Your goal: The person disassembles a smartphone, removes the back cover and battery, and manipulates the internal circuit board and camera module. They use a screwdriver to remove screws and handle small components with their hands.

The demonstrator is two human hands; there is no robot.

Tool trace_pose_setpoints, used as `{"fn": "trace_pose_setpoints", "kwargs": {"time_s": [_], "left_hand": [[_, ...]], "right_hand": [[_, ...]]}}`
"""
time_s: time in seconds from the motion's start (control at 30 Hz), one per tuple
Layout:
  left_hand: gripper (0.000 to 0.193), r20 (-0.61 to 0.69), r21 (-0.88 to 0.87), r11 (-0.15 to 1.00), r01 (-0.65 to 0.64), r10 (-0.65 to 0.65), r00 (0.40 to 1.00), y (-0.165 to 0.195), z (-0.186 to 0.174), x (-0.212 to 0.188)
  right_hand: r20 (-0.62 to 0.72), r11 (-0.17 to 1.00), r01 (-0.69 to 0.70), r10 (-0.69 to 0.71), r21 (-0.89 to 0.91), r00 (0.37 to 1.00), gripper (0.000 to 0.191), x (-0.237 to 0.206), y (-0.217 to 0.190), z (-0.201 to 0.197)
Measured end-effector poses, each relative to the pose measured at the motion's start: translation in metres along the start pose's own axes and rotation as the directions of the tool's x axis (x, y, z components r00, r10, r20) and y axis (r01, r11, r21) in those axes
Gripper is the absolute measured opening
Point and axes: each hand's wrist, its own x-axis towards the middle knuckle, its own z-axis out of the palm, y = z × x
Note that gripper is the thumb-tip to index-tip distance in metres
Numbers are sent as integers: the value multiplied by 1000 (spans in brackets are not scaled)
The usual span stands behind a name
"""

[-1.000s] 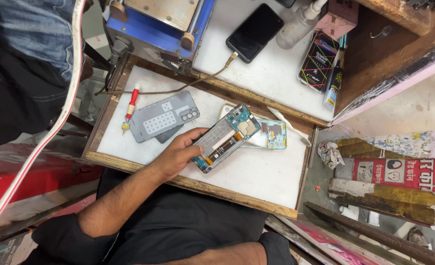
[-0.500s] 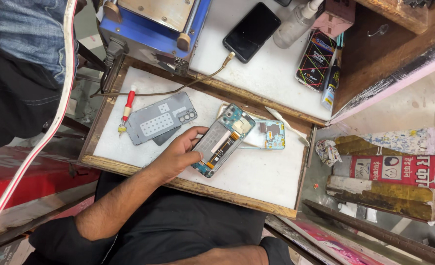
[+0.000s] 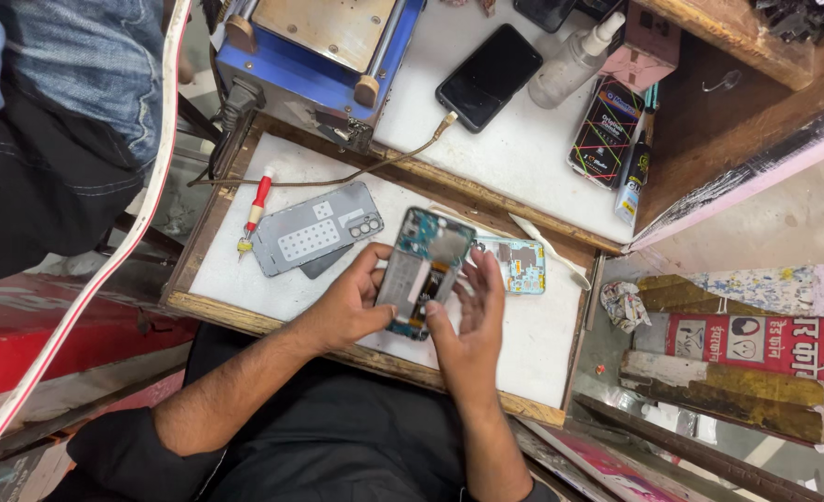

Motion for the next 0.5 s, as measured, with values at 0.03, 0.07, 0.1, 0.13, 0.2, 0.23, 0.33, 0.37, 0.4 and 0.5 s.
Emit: {"fn": "trace_pose_setpoints", "kwargs": {"time_s": [0.03,0.07,0.1,0.13,0.2,0.23,0.33,0.37,0.4,0.5], "left_hand": [[66,29,17,999,27,-28,999,0,2,-1],[68,64,-15,999,39,-38,997,-1,5,-2],[69,101,-46,998,51,-46,994,-2,8,-2],[70,138,-76,995,64,-53,989,-3,12,-1],[78,70,136,988,72,-82,994,-2,18,0],[82,29,240,968,78,-87,996,0,20,0],[91,-200,539,841,-51,187,962,7,17,-1],[87,-160,593,797,-117,259,953,8,16,-3],[83,-116,642,745,-181,328,938,9,14,-4],[70,-112,669,695,-264,446,888,7,13,-4]], "right_hand": [[24,992,-81,79,97,997,80,1,6,-3],[60,981,-173,168,92,984,71,1,11,-7],[94,962,-261,253,85,963,62,1,15,-11],[129,936,-345,333,75,934,54,1,18,-15],[147,919,-381,364,104,920,50,0,21,-18],[162,910,-398,378,117,912,49,0,21,-18],[154,957,-283,289,-59,945,49,-2,14,-16],[169,966,-227,245,-120,955,50,-4,10,-15],[189,970,-166,200,-180,961,50,-5,5,-15],[184,972,-109,148,-210,972,58,-2,0,-10]]}}
